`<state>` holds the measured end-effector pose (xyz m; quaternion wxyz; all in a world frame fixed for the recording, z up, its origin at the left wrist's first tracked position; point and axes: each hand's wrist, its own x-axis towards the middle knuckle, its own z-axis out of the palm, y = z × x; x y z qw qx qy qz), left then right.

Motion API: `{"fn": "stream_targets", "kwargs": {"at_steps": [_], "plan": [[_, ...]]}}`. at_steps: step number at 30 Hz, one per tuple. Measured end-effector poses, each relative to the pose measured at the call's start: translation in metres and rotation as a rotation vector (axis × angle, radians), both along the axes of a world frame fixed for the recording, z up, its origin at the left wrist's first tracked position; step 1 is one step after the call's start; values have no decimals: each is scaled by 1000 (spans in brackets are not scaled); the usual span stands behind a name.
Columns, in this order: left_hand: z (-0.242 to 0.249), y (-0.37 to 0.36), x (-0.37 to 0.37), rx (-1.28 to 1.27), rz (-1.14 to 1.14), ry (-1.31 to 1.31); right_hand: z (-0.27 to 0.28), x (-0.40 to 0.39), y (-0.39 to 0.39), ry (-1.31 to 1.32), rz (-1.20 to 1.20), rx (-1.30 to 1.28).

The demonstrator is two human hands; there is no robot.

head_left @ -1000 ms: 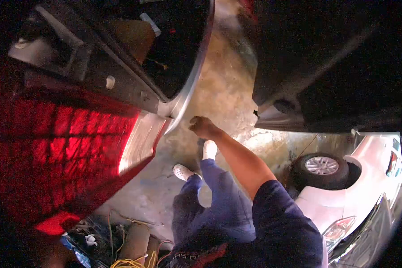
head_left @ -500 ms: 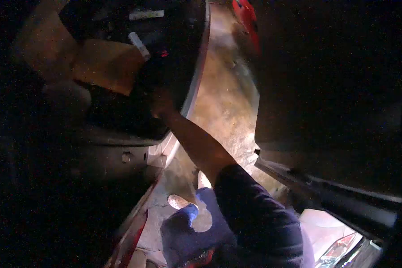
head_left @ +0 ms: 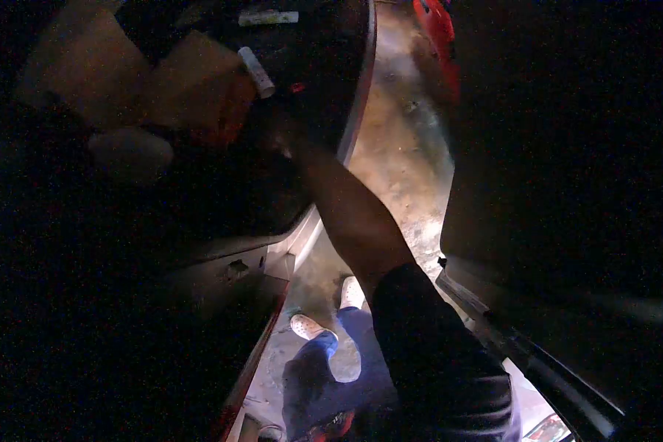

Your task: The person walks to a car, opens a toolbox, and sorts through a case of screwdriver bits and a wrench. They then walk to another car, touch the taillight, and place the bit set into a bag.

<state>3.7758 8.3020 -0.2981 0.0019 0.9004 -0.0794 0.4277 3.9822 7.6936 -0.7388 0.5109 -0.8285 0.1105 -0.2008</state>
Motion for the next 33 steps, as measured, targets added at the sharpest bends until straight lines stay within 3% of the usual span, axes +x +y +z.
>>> {"fn": "stream_targets", "kwargs": {"at_steps": [7,13,18,19,20,21,22,23,24,26,28,31,33], "plan": [[6,2,-7,9,9,0,118,65,-33,-183,163,442],[12,5,-10,6,9,6,113,18,-39,-144,303,744],[16,-1,-6,1,-15,-1,27,-94,-27,73,301,967],[18,0,-10,-9,-15,-6,-1,-123,-19,130,240,960],[16,0,-16,-4,-18,-10,-44,-154,-3,229,28,907],[22,2,-18,-3,-24,-15,-53,-188,3,123,123,893],[22,5,-18,-2,-37,-19,-53,-262,18,360,-61,1103],[21,-2,-11,-14,-48,-6,-99,-308,26,329,-27,999],[21,-9,-13,-14,-59,-9,-86,-344,34,412,-42,910],[19,-8,-9,-12,-74,-13,-96,-414,59,436,-196,1257],[17,-9,-6,0,-89,-24,-238,-505,90,378,-127,189],[29,-7,-15,40,-78,-35,-95,-528,102,840,-114,771],[31,-9,-15,45,-90,-37,-89,-558,107,921,-5,767]]}}
